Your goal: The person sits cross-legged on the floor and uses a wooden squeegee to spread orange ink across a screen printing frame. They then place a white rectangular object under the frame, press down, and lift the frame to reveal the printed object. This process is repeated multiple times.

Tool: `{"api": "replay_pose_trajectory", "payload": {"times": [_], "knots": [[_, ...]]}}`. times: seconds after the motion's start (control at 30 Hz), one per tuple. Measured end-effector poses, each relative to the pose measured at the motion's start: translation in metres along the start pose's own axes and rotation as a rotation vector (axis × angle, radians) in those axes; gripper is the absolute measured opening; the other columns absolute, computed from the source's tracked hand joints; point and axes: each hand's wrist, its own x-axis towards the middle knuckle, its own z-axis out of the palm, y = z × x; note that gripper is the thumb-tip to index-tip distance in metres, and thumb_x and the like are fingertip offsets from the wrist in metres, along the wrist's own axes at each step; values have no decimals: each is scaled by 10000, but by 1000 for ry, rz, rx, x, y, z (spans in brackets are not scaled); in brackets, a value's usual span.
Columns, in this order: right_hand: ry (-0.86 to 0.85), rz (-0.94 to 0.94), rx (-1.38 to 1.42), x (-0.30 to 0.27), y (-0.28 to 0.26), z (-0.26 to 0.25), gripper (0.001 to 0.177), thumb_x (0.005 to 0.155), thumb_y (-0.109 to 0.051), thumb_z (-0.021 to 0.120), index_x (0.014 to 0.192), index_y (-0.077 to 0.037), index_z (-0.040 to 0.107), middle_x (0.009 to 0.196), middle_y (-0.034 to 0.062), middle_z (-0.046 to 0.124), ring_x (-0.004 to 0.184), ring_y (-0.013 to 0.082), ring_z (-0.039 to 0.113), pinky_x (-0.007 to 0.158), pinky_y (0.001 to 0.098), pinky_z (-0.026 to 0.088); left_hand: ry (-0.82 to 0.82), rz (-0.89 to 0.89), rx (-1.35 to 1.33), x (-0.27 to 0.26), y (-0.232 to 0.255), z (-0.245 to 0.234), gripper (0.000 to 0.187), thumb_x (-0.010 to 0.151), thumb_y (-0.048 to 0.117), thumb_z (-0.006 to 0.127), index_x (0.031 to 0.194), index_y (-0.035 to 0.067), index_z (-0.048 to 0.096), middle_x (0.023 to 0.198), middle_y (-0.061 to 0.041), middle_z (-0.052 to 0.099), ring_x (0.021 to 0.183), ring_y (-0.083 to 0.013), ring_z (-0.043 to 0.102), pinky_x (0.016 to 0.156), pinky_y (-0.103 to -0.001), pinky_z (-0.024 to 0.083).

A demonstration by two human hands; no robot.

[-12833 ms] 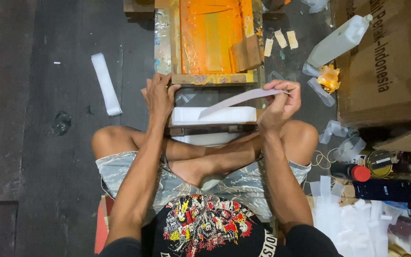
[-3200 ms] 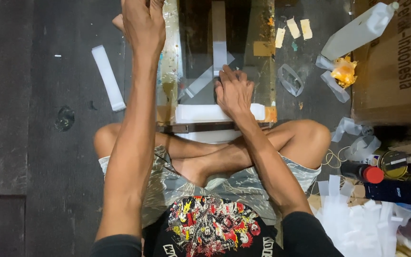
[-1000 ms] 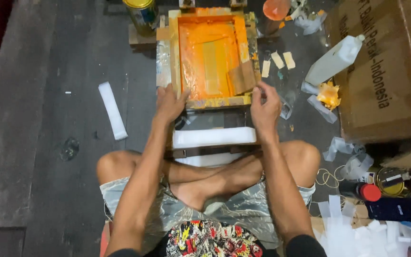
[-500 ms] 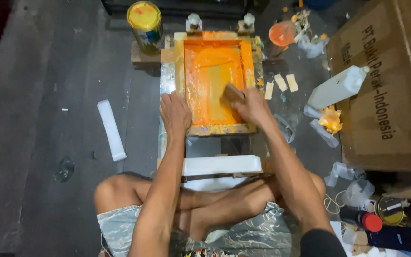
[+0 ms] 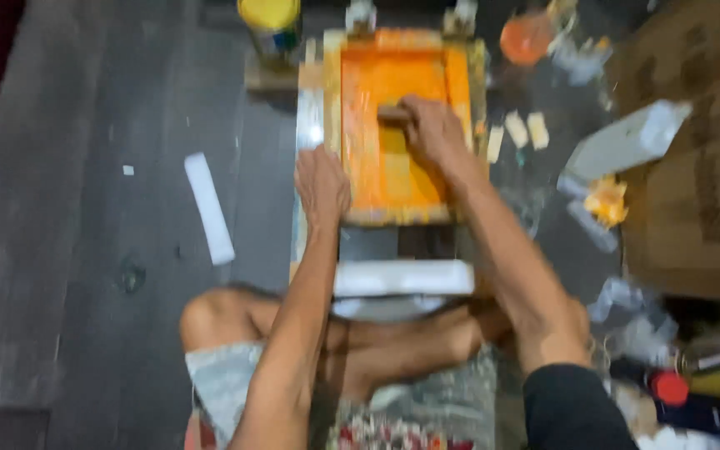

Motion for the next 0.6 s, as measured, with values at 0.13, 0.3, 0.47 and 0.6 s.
{"api": "replay_pose_trajectory", "payload": {"times": [0.13, 0.3, 0.47, 0.6], "knots": [[-17, -201, -65, -46, -10, -4, 226, 936, -21, 645, 1160, -55, 643, 962, 193, 732, 771, 416, 696, 585, 497, 550, 190, 202, 46, -3, 1, -1, 291, 1090, 189, 341, 1024, 27, 574, 975, -154, 513, 858, -360, 507, 820, -486, 435], [-144, -174, 48, -109, -35, -18, 227, 927, -45, 602, 1147, -60, 652, 970, 155, 749, 807, 380, 692, 603, 471, 505, 219, 217, 33, -4, 1, -4, 279, 1082, 194, 340, 1088, 56, 583, 1005, -154, 531, 865, -350, 528, 801, -479, 435], [-187, -158, 75, -131, -41, -22, 188, 938, -17, 605, 1114, -71, 645, 890, 145, 731, 724, 323, 679, 613, 444, 503, 226, 228, 50, 1, -7, 6, 256, 1068, 184, 393, 1187, 52, 576, 1054, -149, 526, 907, -336, 536, 818, -472, 457], [-183, -175, 91, -131, -34, -17, 451, 824, 36, 513, 1258, -16, 622, 1048, 209, 740, 888, 395, 703, 672, 468, 505, 203, 222, 61, 0, -9, 8, 254, 1060, 162, 413, 1219, 46, 573, 1073, -157, 524, 920, -337, 533, 825, -461, 449]]}}
